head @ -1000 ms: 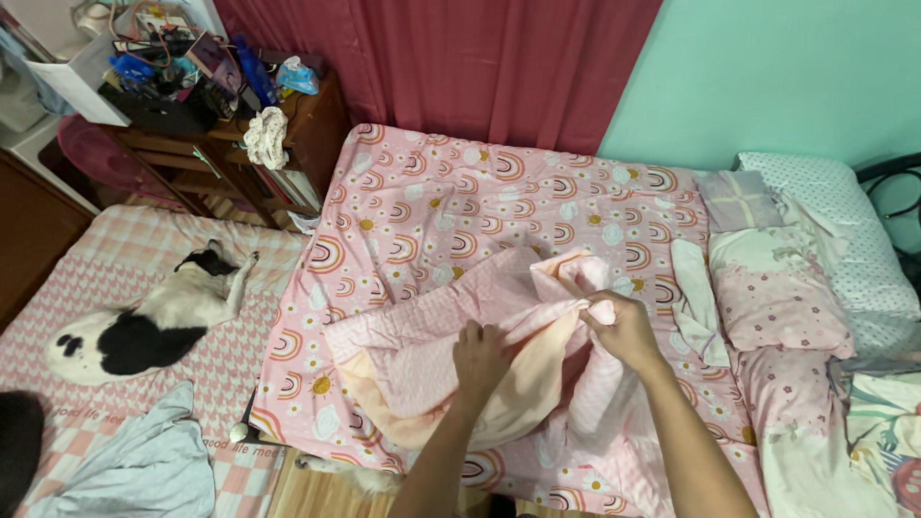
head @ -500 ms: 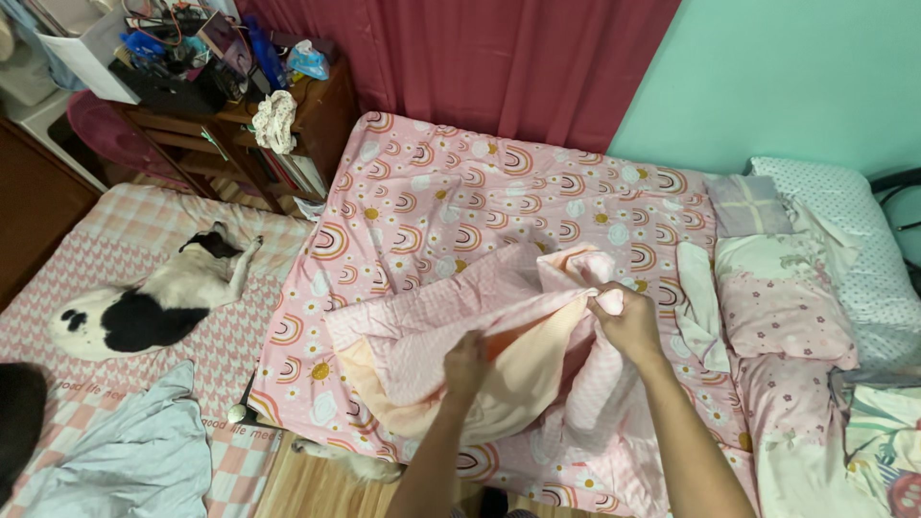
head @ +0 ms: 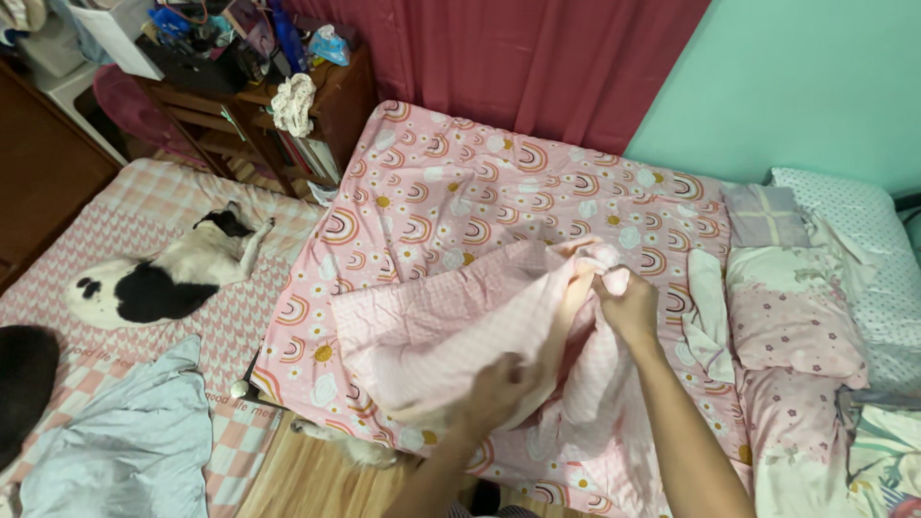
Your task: The person folds a light pink sheet on a bed with a rainbow-patterned sheet. They smooth the fabric, fold it into a neat rectangle, and place it on the bed. The person then folds a second, smaller piece of bedding and places it on top of the first folded item.
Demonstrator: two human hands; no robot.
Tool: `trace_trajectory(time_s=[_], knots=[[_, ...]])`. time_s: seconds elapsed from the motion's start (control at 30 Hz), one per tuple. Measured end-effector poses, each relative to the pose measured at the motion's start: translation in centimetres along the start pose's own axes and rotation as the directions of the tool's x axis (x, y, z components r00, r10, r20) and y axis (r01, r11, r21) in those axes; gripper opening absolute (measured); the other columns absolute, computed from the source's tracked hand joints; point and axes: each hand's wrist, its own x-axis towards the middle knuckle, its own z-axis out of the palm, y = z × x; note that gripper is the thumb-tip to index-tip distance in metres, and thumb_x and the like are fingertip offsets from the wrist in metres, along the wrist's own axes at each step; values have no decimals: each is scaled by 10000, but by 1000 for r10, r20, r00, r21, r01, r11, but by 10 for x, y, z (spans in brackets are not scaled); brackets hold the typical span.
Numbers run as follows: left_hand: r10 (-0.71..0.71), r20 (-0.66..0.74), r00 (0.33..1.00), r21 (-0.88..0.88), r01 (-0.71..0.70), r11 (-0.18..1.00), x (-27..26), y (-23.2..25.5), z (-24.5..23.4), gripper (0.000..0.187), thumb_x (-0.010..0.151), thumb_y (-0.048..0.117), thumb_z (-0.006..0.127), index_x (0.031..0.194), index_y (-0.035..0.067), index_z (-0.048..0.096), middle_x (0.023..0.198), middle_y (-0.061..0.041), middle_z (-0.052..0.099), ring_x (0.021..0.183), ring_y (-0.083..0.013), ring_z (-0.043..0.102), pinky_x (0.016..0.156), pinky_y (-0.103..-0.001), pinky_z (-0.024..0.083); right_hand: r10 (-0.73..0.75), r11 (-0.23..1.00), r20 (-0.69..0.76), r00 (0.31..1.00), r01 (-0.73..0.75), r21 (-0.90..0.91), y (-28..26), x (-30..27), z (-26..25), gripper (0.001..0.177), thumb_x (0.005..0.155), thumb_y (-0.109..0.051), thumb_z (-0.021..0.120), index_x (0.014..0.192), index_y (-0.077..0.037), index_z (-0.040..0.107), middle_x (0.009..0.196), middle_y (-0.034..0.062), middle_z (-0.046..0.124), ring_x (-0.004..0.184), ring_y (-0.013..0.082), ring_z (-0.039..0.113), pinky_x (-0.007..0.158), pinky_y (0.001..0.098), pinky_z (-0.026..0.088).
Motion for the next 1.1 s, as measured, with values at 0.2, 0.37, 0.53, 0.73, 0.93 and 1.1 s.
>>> trace_trajectory(time_s=[0.2,0.37,0.53,0.73,0.93,1.1], knots=[[203,-28,979,278,-188,942,16,19,58,604,830,216,702,1428,186,624,939,-135,577,722,-289,653,596,-393,565,60,996,46,997,-63,64,-15,-12,-1,181,838,-168,809,960,-45,758,788,144,744,674,221,717,654,361,540],[-87,27,996,294,75,953,36,20,92,469,872,233,677,1339,210,660,918,-161,590,728,-329,652,625,-457,543,82,987,75,994,-92,133,-23,-20,4,151,837,-165,790,936,-60,748,784,115,750,692,192,726,660,344,549],[-221,68,973,314,190,930,42,9,109,374,839,283,692,1188,150,692,1007,-186,604,777,-360,661,687,-526,518,78,991,76,994,-86,104,-23,-22,4,152,837,-168,795,934,-63,744,761,123,737,679,210,719,656,352,545],[-200,-2,980,391,185,902,20,-19,79,386,780,364,729,1052,92,730,1117,-190,624,830,-391,673,768,-637,460,75,995,53,996,-78,59,-10,-18,-3,184,826,-182,820,939,-58,745,782,131,740,685,221,717,660,358,545],[275,-445,852,594,51,803,5,-68,32,320,754,172,643,1072,140,659,1224,-154,616,1049,-401,593,885,-568,449,108,990,96,989,-116,80,-5,-19,0,217,812,-207,847,916,-47,744,772,114,742,669,202,704,663,351,540],[-9,-372,928,567,235,789,-16,-56,-29,357,761,158,658,1118,160,659,1087,-144,559,949,-368,553,766,-549,449,87,991,113,990,-98,93,-7,-17,4,217,825,-218,843,901,-42,742,760,107,738,654,191,681,659,348,533]])
